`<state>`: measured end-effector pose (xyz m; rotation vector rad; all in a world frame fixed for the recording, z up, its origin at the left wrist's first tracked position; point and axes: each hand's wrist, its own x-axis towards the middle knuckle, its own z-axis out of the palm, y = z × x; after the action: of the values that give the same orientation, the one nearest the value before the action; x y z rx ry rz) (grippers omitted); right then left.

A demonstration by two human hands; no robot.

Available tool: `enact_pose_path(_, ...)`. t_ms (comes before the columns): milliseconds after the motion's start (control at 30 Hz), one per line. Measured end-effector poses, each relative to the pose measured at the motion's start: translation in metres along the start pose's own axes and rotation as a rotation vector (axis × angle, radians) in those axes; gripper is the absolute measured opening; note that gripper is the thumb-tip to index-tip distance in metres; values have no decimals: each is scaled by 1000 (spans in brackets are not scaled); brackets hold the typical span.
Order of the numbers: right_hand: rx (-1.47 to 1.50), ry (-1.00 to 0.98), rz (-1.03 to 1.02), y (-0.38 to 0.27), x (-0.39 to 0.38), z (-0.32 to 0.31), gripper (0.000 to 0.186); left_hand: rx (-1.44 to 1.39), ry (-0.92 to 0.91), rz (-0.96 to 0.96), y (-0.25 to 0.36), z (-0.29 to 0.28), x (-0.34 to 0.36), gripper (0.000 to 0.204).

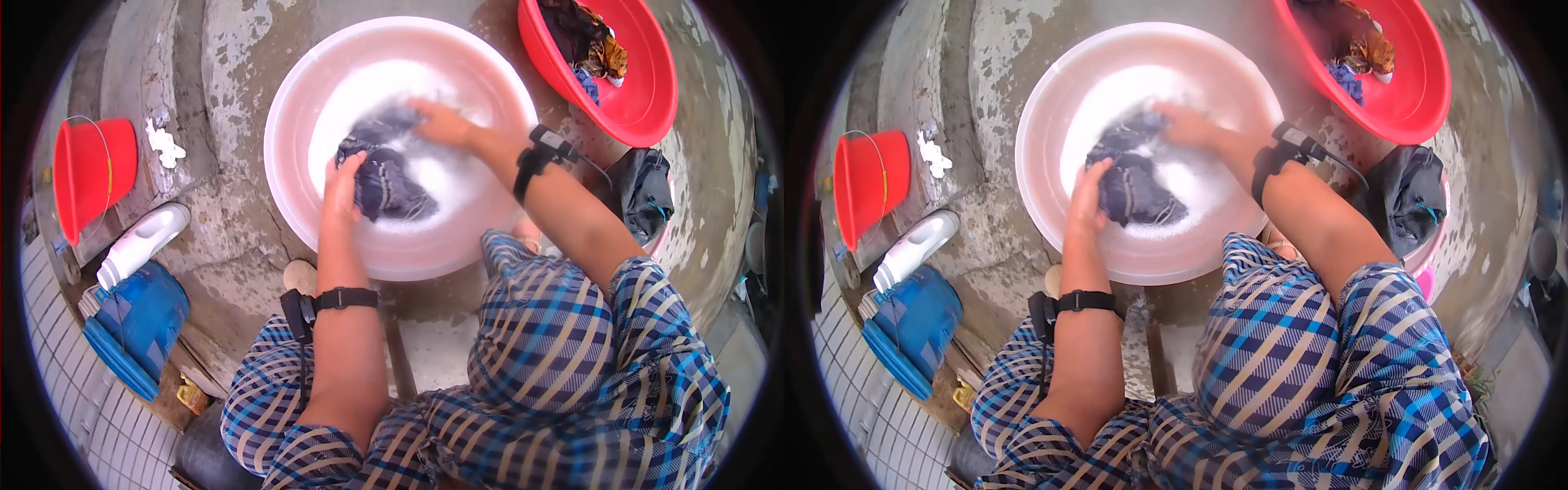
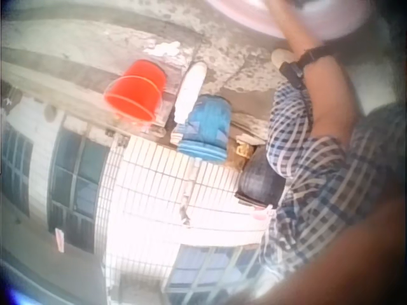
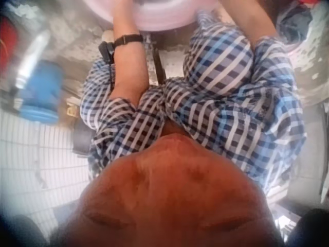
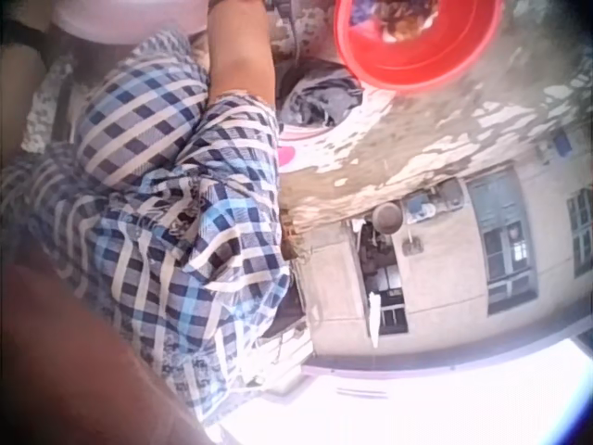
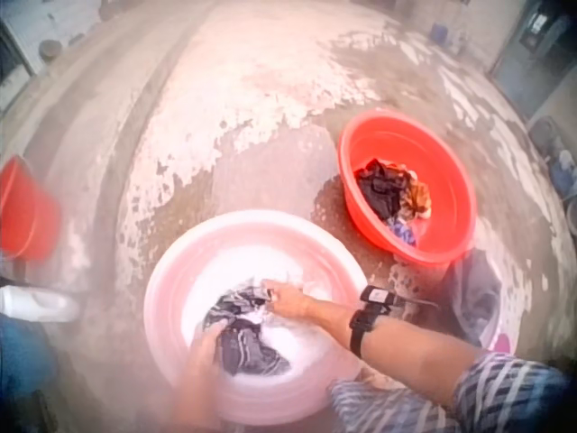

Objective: Washing dark-colored clothes by hand in a plastic basin with soapy water.

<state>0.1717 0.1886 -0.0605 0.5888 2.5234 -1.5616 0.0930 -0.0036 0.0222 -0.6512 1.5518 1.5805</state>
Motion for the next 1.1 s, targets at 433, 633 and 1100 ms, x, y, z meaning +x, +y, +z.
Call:
enact_pose_path(433,-387,235,-410,-97,2,14,23,-121,25,-114,-2,19,1,44)
enact_pose_path(633,-153,48,-677,-117,-24,17,22,-408,-366,52,2,26,-36,32)
enact_pose_path(1100,91,-250,13,-101,-32,17,26,-200,-57,-273,-5,9,3,48)
